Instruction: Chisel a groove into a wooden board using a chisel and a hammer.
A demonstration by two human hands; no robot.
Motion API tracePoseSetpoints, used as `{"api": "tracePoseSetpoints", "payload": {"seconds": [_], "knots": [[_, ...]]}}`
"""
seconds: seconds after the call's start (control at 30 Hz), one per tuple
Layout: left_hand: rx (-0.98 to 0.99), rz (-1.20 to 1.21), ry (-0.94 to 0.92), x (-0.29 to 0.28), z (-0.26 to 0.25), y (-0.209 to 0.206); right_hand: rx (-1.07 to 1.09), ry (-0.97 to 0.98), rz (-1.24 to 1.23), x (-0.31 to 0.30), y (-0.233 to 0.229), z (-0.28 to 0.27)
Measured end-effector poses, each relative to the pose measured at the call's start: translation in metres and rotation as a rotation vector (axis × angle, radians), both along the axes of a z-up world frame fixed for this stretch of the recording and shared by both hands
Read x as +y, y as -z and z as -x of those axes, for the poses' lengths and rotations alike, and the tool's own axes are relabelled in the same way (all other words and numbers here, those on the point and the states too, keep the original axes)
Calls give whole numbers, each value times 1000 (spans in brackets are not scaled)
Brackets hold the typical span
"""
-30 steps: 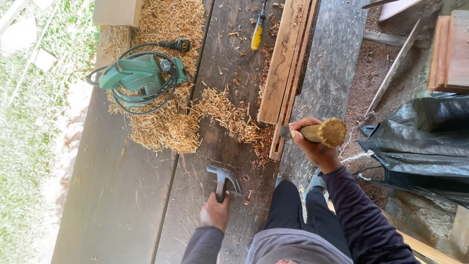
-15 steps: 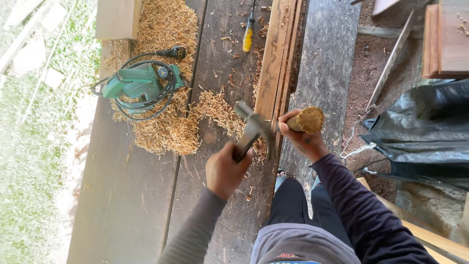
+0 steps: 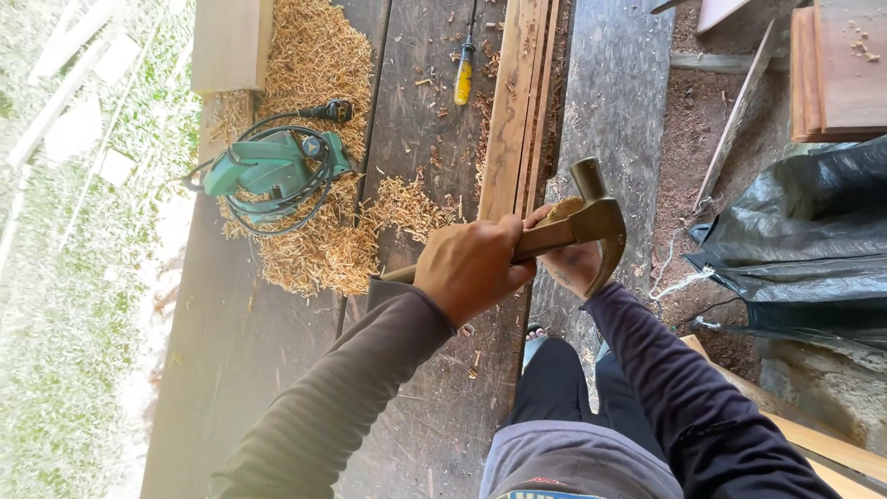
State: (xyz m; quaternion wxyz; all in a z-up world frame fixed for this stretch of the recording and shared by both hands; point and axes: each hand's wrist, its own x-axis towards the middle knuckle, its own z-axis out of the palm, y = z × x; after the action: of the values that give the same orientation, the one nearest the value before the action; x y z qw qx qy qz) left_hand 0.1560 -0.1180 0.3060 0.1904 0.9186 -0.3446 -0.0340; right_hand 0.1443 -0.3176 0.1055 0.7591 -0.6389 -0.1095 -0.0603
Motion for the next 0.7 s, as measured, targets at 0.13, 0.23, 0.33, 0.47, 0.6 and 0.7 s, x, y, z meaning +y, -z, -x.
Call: {"api": "tracePoseSetpoints", "payload": {"seconds": [0.13, 0.23, 0.33, 0.47, 0.6, 0.7], "knots": [[13, 56, -7, 3, 3, -3, 1, 5, 21, 2, -1, 2], [-3, 79, -17, 6, 3, -1, -33, 20, 60, 6, -5, 3], [12, 63, -23, 9, 2, 3, -65, 6, 54, 8, -5, 3], [22, 34, -36, 12, 3, 2, -32, -20, 41, 5, 4, 0], [-32, 161, -6, 12, 4, 12, -17, -24, 33, 8, -10, 1], [19, 60, -43, 12, -1, 17, -54, 13, 136, 8, 0, -4]]}}
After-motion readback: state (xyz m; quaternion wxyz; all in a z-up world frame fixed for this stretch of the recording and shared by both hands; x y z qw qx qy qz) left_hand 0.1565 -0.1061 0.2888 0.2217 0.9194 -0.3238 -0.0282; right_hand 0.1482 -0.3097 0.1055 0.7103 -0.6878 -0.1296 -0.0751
